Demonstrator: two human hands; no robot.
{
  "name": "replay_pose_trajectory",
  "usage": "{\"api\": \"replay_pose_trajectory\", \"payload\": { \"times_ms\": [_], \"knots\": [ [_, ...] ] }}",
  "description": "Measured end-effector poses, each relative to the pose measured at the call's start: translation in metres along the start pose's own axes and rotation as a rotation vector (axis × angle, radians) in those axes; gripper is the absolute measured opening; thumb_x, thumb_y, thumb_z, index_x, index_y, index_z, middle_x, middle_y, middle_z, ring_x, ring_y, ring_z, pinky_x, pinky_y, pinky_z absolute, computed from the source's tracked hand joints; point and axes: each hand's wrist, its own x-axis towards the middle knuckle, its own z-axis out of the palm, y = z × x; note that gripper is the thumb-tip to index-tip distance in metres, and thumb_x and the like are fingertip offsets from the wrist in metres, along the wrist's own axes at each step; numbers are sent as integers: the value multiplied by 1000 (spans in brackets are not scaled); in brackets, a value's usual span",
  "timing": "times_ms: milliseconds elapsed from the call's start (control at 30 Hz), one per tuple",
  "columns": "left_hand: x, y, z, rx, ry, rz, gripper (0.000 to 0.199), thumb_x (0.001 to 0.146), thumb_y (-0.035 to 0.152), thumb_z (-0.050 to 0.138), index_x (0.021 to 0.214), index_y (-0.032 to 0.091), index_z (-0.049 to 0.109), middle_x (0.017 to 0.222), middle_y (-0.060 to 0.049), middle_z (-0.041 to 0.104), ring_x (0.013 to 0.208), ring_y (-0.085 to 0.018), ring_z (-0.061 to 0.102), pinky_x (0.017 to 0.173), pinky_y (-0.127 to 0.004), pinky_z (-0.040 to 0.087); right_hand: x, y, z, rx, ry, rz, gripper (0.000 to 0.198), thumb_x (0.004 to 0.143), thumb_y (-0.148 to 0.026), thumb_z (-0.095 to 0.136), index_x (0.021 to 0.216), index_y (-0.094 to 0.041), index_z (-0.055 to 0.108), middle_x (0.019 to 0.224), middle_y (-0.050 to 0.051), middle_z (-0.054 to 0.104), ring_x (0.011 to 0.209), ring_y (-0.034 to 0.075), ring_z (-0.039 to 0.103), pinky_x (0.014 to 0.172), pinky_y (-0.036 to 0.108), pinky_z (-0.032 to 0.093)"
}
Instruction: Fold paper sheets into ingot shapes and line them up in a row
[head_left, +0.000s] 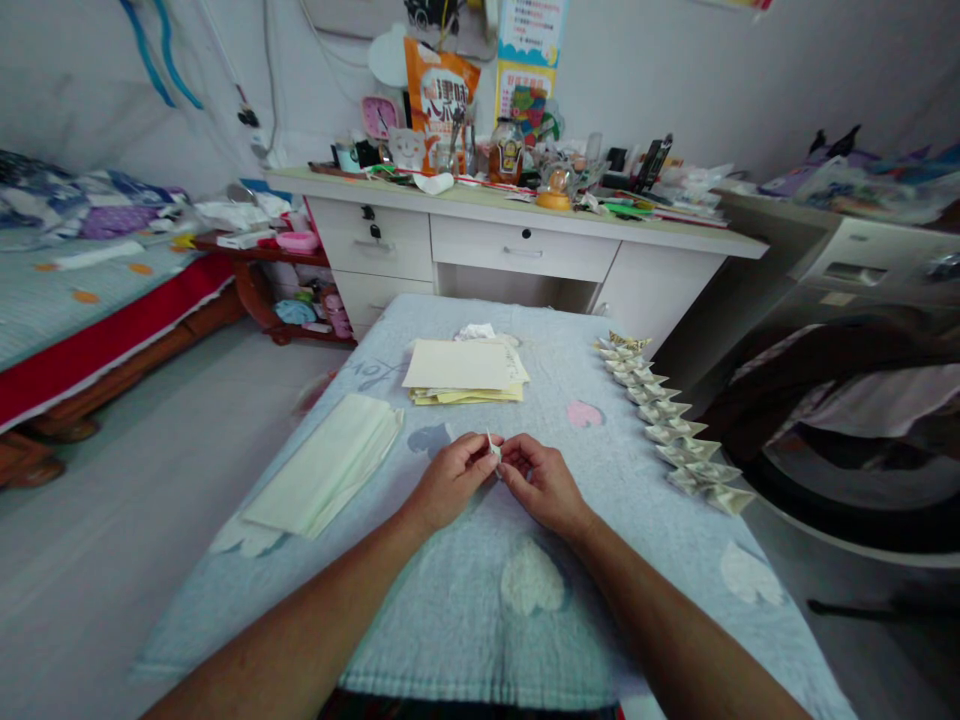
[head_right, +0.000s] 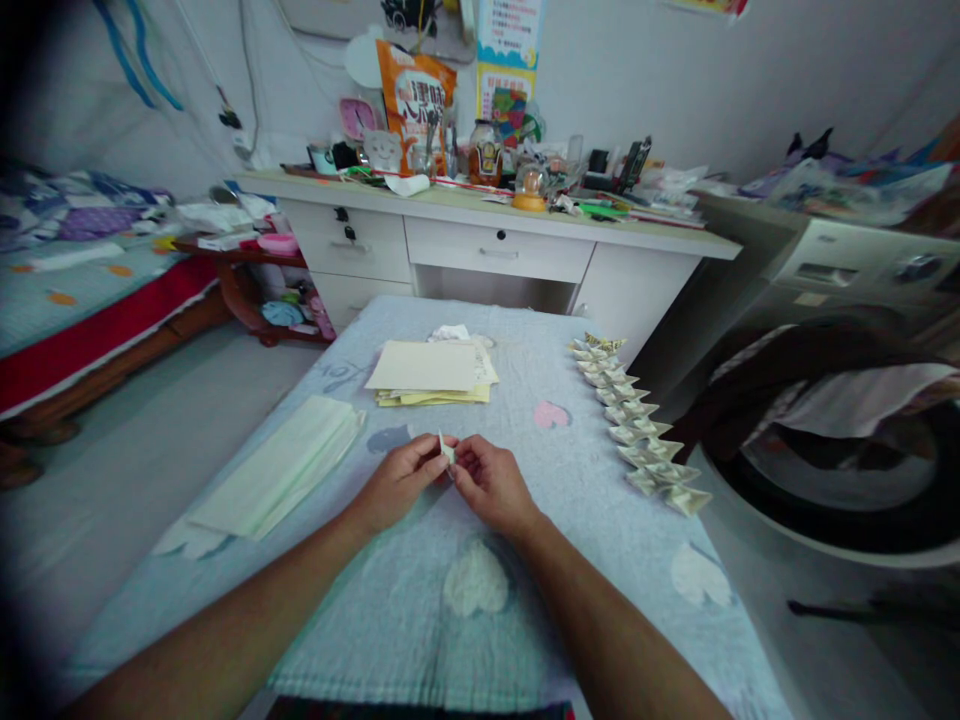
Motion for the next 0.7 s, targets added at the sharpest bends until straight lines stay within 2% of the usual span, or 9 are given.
{"api": "replay_pose_trajectory", "payload": {
  "times_ms": [133,233,400,700],
  "knots": [
    [-1,3,0,126,-16,79,22,90,31,49,96,17,64,92,-4,62,88,-18,57,81,-29,44,0,0,2,-50,32,10,12,80,-17,56,91,-18,59,68,-2,60,59,10,55,57,20,43],
    [-1,5,1,196,-29,123,23,93,28,43,87,17,62,89,-4,59,87,-17,55,81,-29,43,0,1,3,-49,53,25,14,77,-14,54,89,-18,60,68,-2,61,59,10,55,57,19,43],
    [0,3,2,256,-26,144,24,94,24,39,86,17,60,87,-4,57,85,-17,54,77,-28,41,1,0,0,-23,46,34,17,75,-10,51,86,-17,61,65,-3,59,56,9,53,55,19,40],
    [-2,6,1,289,-3,156,24,94,26,39,82,17,58,83,-2,54,80,-16,53,73,-26,39,-1,1,-2,10,25,30,13,84,-18,49,88,-18,62,68,-2,60,60,10,53,59,21,40]
  ]
}}
